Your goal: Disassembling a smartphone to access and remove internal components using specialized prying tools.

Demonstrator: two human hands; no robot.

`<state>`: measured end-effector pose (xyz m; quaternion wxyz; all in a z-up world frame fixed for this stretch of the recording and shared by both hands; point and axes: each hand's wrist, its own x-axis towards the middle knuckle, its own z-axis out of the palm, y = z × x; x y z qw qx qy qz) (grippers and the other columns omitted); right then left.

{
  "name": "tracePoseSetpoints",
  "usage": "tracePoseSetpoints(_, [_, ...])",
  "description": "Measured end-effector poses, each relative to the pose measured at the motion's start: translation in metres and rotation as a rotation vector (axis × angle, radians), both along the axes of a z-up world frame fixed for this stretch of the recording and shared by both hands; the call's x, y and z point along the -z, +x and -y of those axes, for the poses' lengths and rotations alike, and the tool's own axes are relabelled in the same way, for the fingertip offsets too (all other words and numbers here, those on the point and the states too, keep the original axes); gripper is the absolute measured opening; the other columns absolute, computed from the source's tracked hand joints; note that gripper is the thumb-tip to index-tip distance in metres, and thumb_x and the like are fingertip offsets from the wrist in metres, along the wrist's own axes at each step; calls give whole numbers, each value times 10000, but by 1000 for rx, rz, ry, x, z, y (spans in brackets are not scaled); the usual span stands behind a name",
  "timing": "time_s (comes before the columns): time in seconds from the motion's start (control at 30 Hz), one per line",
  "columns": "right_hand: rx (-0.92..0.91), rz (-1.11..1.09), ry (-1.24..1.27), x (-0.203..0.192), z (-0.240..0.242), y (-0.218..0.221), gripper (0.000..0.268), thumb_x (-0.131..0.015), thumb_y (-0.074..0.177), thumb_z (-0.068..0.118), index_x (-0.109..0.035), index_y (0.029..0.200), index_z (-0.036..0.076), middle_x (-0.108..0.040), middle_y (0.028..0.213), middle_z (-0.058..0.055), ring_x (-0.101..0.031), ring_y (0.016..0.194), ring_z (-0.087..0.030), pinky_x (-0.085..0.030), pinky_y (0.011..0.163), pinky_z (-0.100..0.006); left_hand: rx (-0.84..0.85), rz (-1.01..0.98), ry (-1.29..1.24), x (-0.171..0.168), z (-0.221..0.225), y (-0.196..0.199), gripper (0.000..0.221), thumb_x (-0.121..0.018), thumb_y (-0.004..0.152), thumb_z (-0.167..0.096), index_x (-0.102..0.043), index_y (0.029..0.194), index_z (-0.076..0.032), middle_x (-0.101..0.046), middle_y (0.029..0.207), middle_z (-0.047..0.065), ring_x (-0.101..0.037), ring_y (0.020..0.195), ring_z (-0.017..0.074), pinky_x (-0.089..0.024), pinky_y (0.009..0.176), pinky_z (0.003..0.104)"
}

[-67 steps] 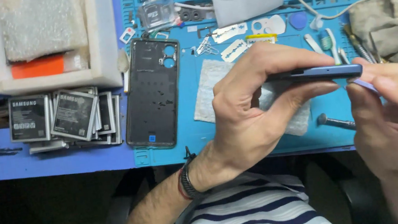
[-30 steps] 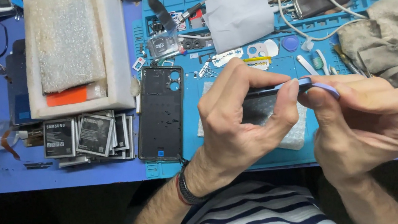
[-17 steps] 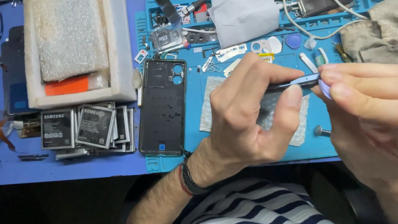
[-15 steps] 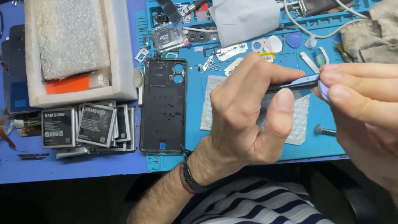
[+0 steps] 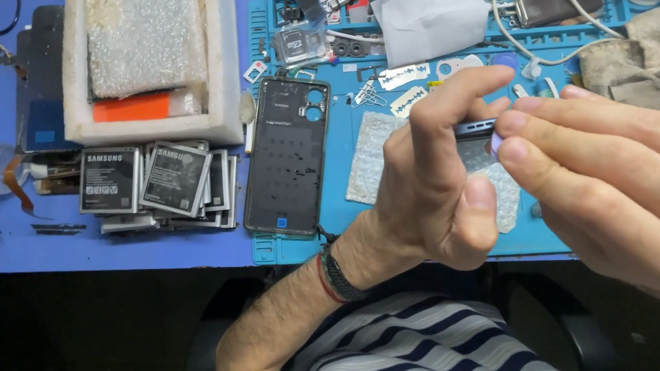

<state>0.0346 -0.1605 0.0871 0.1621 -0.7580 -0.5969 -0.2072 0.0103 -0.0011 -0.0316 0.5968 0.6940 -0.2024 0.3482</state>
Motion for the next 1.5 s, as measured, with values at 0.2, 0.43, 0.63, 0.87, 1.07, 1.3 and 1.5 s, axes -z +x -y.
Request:
tracePoseSetpoints(0.2, [47, -22, 55, 4, -5, -5, 170, -644, 1053, -179, -726, 1200, -155, -782, 1239, -337, -799, 1171, -481, -651, 1059, -587, 75, 35, 35, 1, -4, -1, 760, -265, 1149, -601, -244, 1639, -21, -436, 1706, 185, -739, 1375, 377, -701, 1227, 491])
tracePoseSetpoints(0.43, [169, -202, 161, 24, 25, -15, 253, -700, 1083, -230, -595, 1297, -146, -706, 1278, -352, -766, 1236, -482, -630, 1142, -570, 141, -242, 175, -14, -32, -12, 471, -685, 1128, -211, -444, 1524, -127, -651, 1489, 79, -698, 1396, 286, -249, 1518, 732])
tracePoseSetpoints(0.63, [404, -229, 217, 50, 61, -30, 255, -774, 1130, -176, -616, 1329, -195, -725, 1333, -361, -749, 1272, -458, -588, 1234, -547, 135, -166, 121, -11, -18, -3, 165, -644, 1108, -102, -643, 1268, -58, -707, 1250, 121, -648, 1347, 334, -513, 1257, 476])
tracePoseSetpoints(0.87, [656, -467, 609, 102, 51, -52, 271, -766, 1261, -305, -546, 1288, -151, -679, 1344, -357, -744, 1324, -437, -588, 1355, -513, -139, 9, 561, -46, -11, -9, 225, -631, 1175, -257, -664, 1350, -121, -613, 976, 33, -651, 797, 201, -462, 668, 369])
tracePoseSetpoints(1.07, [715, -518, 957, 163, 31, -59, 214, -858, 1055, -155, -655, 1114, -125, -736, 1103, -301, -739, 981, -318, -595, 947, -386, -161, 12, 917, -27, -13, -11, 202, -591, 1161, -293, -660, 1218, -113, -603, 910, 19, -664, 709, 231, -448, 585, 371])
tracePoseSetpoints(1.3, [687, -522, 1028, 151, 9, -56, 218, -817, 1017, -160, -604, 1030, -116, -700, 988, -325, -793, 950, -427, -714, 898, -464, -138, -6, 1001, -19, 7, -13, 245, -623, 1138, -241, -596, 915, -144, -541, 819, 25, -561, 703, 241, -430, 619, 381])
tracePoseSetpoints(1.5, [713, -559, 1097, 155, 25, -54, 274, -750, 1096, -8, -485, 1120, -75, -660, 988, -321, -798, 965, -466, -677, 831, -450, -222, -51, 1054, -31, -7, -11, 328, -537, 1165, -406, -687, 1082, -127, -524, 841, 11, -543, 694, 192, -390, 562, 353])
